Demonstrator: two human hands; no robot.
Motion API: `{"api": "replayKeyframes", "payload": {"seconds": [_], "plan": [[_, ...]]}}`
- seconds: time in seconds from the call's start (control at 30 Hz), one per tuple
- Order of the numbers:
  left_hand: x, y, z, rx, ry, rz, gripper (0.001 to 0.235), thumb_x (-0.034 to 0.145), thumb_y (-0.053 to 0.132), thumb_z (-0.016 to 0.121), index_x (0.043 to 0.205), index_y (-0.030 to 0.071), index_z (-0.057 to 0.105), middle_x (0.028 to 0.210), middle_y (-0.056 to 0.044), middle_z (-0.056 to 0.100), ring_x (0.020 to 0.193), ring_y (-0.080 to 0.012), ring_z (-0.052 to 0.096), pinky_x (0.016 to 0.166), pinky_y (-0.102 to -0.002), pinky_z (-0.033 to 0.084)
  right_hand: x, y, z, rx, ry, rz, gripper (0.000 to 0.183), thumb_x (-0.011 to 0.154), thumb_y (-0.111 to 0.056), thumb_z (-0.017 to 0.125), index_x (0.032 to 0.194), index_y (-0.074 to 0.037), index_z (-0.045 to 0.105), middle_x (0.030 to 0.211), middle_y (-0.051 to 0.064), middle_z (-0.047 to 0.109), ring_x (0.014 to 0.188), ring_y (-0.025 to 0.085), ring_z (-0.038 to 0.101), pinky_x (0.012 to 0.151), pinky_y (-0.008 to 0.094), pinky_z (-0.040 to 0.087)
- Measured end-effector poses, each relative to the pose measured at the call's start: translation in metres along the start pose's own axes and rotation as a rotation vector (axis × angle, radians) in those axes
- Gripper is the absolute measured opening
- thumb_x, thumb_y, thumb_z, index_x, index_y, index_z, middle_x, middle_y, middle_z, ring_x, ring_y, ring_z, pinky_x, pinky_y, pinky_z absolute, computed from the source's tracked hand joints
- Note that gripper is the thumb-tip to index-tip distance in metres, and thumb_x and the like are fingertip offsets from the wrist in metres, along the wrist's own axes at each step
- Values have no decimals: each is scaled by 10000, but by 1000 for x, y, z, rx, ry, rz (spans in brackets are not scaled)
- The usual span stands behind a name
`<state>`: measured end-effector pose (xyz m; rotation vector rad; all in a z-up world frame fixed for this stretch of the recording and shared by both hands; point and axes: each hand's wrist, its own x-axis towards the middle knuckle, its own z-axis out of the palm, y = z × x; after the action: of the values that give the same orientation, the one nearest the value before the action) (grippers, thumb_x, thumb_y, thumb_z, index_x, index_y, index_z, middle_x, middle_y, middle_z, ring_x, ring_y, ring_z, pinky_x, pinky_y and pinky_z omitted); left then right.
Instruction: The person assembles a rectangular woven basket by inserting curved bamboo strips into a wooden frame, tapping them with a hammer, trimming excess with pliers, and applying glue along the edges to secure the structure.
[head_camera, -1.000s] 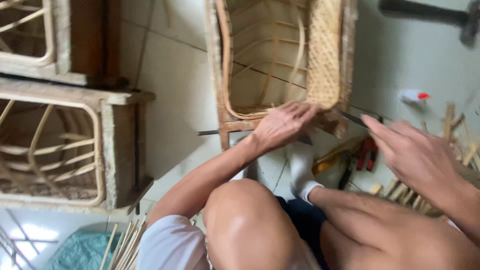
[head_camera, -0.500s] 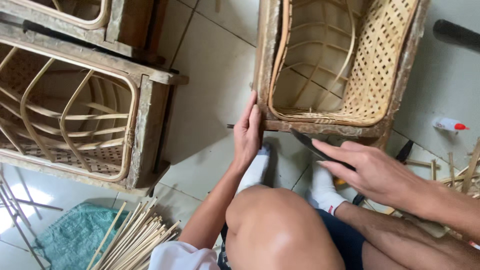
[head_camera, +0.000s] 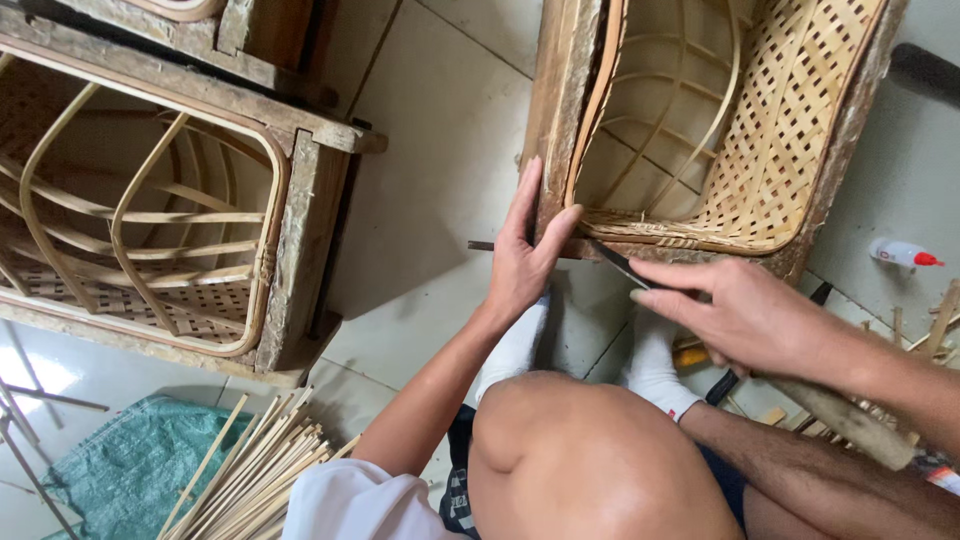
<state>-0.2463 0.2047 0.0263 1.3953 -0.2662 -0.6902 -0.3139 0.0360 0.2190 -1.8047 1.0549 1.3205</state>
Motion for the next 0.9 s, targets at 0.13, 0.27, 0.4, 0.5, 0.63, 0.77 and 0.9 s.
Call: {"api": "replayKeyframes", "payload": {"seconds": [0.13, 0.27, 0.4, 0.5, 0.63, 0.77, 0.9], "plan": [[-3, 10, 2, 146, 64, 8, 757, 957, 217, 768, 1566, -30, 393, 1621, -218, 456, 1485, -275, 484, 1225, -359, 397, 4, -4, 8, 42, 129, -186, 428, 969, -330, 695, 1390, -265, 647, 498, 134, 571, 467, 204, 523, 484, 409, 509], [-1, 20, 4, 263, 69, 50, 762, 946, 238, 781, 1550, -43, 412, 1587, -243, 485, 1463, -292, 513, 1199, -370, 421, 5, 24, 51, -3, 482, -652, 478, 943, -229, 681, 1406, -137, 604, 683, 94, 585, 558, 167, 576, 554, 362, 515], [-1, 21, 2, 329, 82, 64, 748, 943, 243, 794, 1530, -48, 434, 1569, -252, 500, 1461, -310, 516, 1200, -377, 417, 22, 49, 72, -54, 537, -669, 543, 927, -186, 697, 1455, -127, 581, 739, 156, 533, 606, 246, 527, 621, 396, 507], [-1, 23, 3, 328, 91, 23, 745, 935, 270, 786, 1525, -35, 448, 1560, -242, 514, 1437, -298, 545, 1174, -364, 442, 25, 54, 65, -82, 478, -688, 596, 901, -208, 718, 1472, -135, 565, 753, 126, 574, 614, 231, 573, 626, 382, 542], [0, 28, 3, 350, 82, 83, 754, 945, 290, 777, 1530, -36, 430, 1556, -259, 509, 1449, -343, 525, 1196, -394, 423, 7, 50, 23, -171, 403, -764, 602, 856, -250, 738, 1428, -140, 588, 838, 110, 689, 657, 189, 664, 620, 370, 579], [6, 32, 4, 502, 82, 101, 789, 932, 348, 773, 1527, -32, 421, 1497, -267, 540, 1390, -397, 542, 1158, -431, 438, 14, 30, -41, -634, 367, -538, 523, 1022, -249, 509, 1542, -287, 479, 908, 44, 723, 629, 167, 652, 549, 332, 531], [28, 34, 14, 658, 55, 45, 916, 886, 391, 788, 1532, -55, 317, 1445, -299, 515, 1323, -460, 510, 1096, -479, 425, 27, -2, -91, -1210, 792, -718, 390, 962, -164, 618, 1352, -149, 633, 874, 96, 750, 696, 219, 733, 534, 334, 574]]}}
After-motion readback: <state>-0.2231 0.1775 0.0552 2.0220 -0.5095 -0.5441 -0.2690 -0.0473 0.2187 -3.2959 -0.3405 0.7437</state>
